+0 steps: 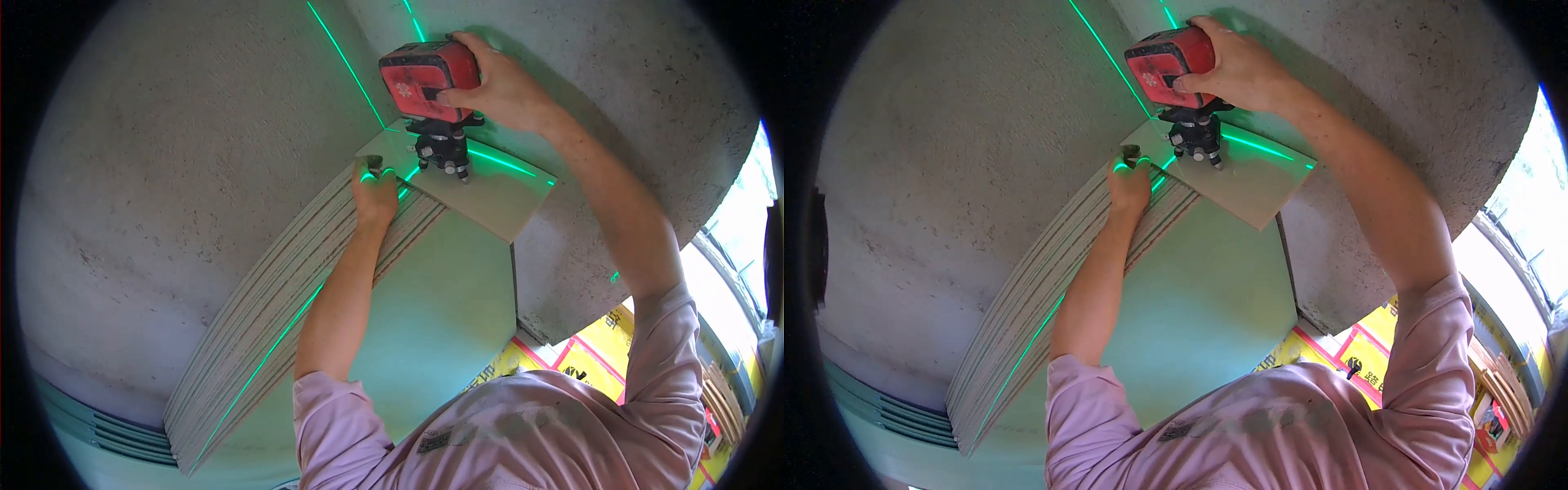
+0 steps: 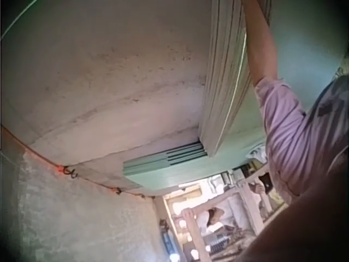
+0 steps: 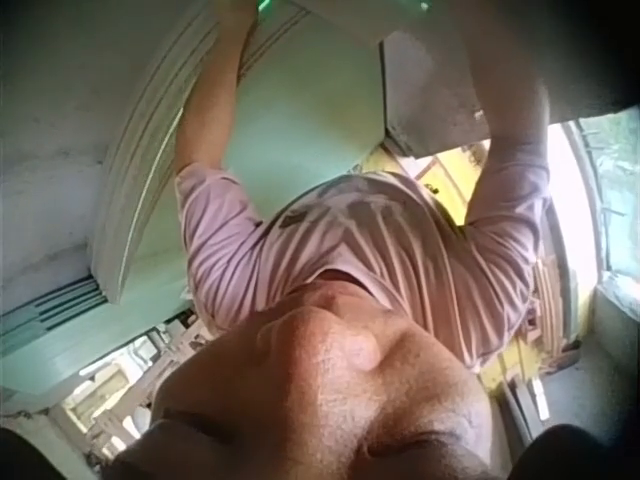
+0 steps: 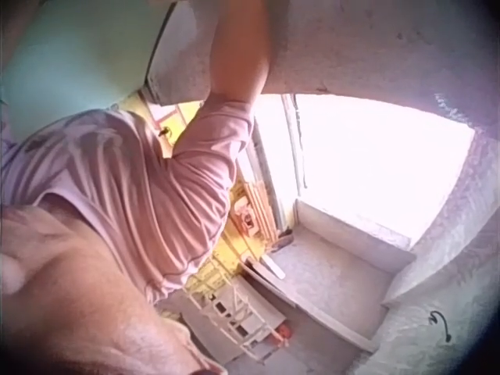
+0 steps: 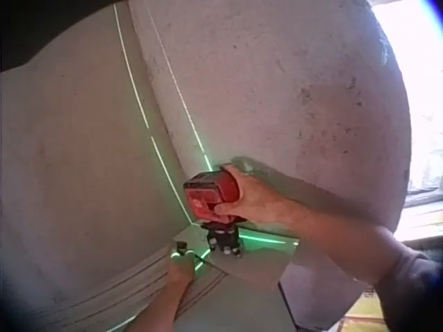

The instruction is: Installing and aligning panels on a ceiling structure using a laser level and marking positions with a pen.

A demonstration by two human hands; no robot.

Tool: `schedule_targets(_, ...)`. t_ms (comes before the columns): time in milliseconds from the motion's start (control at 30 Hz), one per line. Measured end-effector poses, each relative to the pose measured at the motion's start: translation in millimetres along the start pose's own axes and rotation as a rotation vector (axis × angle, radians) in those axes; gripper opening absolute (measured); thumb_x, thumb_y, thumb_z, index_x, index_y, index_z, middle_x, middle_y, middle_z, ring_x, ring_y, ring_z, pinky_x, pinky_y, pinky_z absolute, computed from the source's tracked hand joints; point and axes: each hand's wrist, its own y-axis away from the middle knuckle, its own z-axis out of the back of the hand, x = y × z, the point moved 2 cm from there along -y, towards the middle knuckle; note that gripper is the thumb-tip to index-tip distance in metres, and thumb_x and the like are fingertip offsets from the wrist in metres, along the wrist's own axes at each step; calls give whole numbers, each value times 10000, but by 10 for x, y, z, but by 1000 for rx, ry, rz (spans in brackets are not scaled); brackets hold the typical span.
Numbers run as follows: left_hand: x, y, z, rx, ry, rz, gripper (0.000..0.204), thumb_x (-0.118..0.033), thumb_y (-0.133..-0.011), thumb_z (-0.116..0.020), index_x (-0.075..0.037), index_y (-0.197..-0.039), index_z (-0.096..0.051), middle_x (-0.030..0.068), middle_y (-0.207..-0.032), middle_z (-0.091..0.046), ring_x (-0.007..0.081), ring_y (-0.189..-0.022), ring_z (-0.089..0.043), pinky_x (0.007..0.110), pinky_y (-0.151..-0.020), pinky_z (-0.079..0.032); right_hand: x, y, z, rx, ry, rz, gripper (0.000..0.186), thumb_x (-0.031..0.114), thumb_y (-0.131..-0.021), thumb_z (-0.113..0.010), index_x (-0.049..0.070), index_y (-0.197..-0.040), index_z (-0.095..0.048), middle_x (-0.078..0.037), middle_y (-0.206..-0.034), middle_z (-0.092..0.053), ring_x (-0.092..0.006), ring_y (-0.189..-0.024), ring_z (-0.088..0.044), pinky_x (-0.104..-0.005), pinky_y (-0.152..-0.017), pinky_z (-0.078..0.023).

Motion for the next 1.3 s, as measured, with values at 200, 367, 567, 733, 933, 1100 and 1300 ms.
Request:
schedule_targets(200,-6,3,42,7,-121,-130,270,-12,-749,-633,37,-1012,-602,199,-1028,-643,340,-992,-609,404,-889,-470,94,30,38,-9,45,-15,904,348,-722,-807,-30,-1415,-367,-209,-1220,-614,-311,-1111,-613,-382,-971,-477)
schedule_targets(367,-40,20,23,23,-106,-96,265,-22,-745,-635,33,-1003,-608,192,-1024,-645,339,-980,-611,404,-887,-471,145,52,66,28,37,-33,902,331,-735,-807,-21,-1430,-352,-212,-1278,-577,-306,-1172,-579,-380,-1012,-447)
schedule_targets(567,-24,20,29,34,-111,-94,272,-37,-739,-641,31,-1001,-613,189,-1029,-647,335,-971,-612,401,-883,-472,180,57,63,32,48,-41,915,336,-730,-812,-27,-1431,-348,-219,-1280,-572,-309,-1169,-581,-380,-1011,-447)
schedule_targets(733,-25,16,13,30,-123,-95,269,-40,-739,-644,26,-998,-616,188,-1031,-647,334,-971,-610,401,-879,-473,116,37,48,21,8,-22,920,348,-741,-811,-15,-1442,-339,-222,-1303,-555,-322,-1191,-562,-380,-1011,-444)
schedule_targets(933,-34,-5,-38,17,-117,-98,278,-34,-742,-638,30,-1011,-612,186,-1030,-645,334,-982,-605,408,-887,-467,326,257,260,-48,58,-238,1012,554,-794,-728,138,-1533,-176,-111,-1560,-296,-358,-1384,-380,-423,-1119,-353)
schedule_targets(1100,23,5,19,55,-69,-86,290,-36,-750,-652,29,-1029,-605,182,-1047,-637,339,-981,-591,416,-892,-459,497,1108,216,-470,-326,84,873,259,-757,-790,-21,-1435,-317,-203,-1270,-578,-299,-1150,-594,-424,-938,-497)
schedule_targets(1300,-105,7,26,2,-98,-106,299,-49,-761,-644,34,-1044,-599,196,-1077,-621,330,-1007,-580,413,-913,-445,451,2655,-249,133,-168,425,418,191,-756,-781,42,-1115,-626,-117,-921,-656,-309,-787,-643,-382,-671,-529)
